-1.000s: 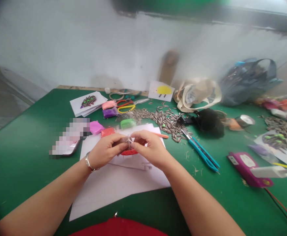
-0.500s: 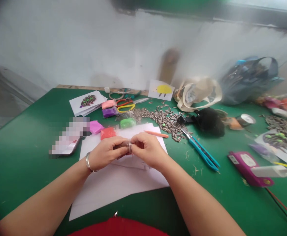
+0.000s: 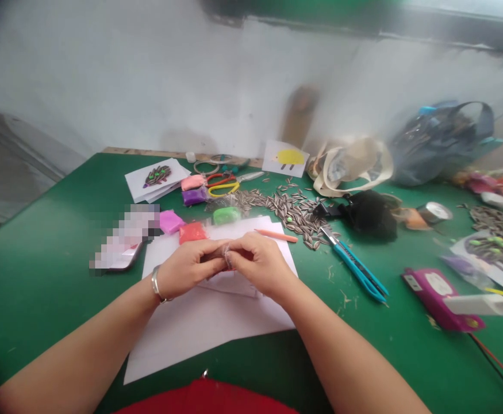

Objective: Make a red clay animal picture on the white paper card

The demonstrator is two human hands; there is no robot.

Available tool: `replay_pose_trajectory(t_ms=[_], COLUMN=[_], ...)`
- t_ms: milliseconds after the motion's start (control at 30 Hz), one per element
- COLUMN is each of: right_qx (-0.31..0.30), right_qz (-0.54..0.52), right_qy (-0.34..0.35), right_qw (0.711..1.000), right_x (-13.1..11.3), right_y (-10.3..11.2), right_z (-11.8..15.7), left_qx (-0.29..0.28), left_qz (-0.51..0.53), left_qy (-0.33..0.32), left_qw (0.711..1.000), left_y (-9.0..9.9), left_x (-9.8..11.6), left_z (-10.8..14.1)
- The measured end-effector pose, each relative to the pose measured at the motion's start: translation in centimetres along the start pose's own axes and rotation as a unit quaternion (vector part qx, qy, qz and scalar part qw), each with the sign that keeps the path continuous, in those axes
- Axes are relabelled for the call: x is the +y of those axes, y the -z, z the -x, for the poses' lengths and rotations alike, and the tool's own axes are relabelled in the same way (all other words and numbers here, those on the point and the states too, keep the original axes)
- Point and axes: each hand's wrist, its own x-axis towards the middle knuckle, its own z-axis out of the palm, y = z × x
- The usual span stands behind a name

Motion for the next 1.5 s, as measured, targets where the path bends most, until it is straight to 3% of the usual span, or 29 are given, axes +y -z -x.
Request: replay_pose_trajectory(t_ms=[100, 200, 367, 500, 633, 733, 900, 1333, 1500], right_qx=[0.009, 0.03, 0.0, -0.018, 0.008, 0.038, -0.01, -0.011, -0.028], right_qz=[-0.013, -0.026, -0.019, -0.003, -0.008, -0.009, 0.002, -0.085, 0.008], right_qy=[-0.038, -0.06, -0.012, -0.024, -0.047, -0.053, -0.023, -0.094, -0.052], right_qw=[0.999, 0.997, 1.0, 1.0, 0.999, 0.998, 1.0, 0.992, 0.998], right_x=[0.2, 0.4, 0.1, -0.1, 0.1, 0.2, 0.0, 0.4, 0.3], right_y=[-0.2, -0.2, 0.4, 0.6, 0.2, 0.0, 0.4, 0.2, 0.3], right_z=[0.0, 0.0, -0.2, -0.1, 0.1, 0.1, -0.2, -0.1, -0.2], left_qx=[-0.01, 0.018, 0.088, 0.061, 0.027, 0.055, 0.106, 0.128, 0.13], left_qz=[0.014, 0.011, -0.018, 0.013, 0.075, 0.056, 0.013, -0.021, -0.036], left_qy=[0.006, 0.023, 0.05, 0.056, 0.061, 0.059, 0.071, 0.069, 0.059], left_qw=[1.0, 1.0, 0.995, 0.996, 0.995, 0.995, 0.992, 0.989, 0.989], left_y=[-0.2, -0.4, -0.3, -0.2, -0.2, -0.1, 0.0, -0.1, -0.2], left_x=[0.1, 0.0, -0.4, -0.2, 0.1, -0.3, -1.0, -0.7, -0.9], left_z=[0.0, 0.0, 0.2, 0.2, 0.1, 0.1, 0.1, 0.0, 0.0])
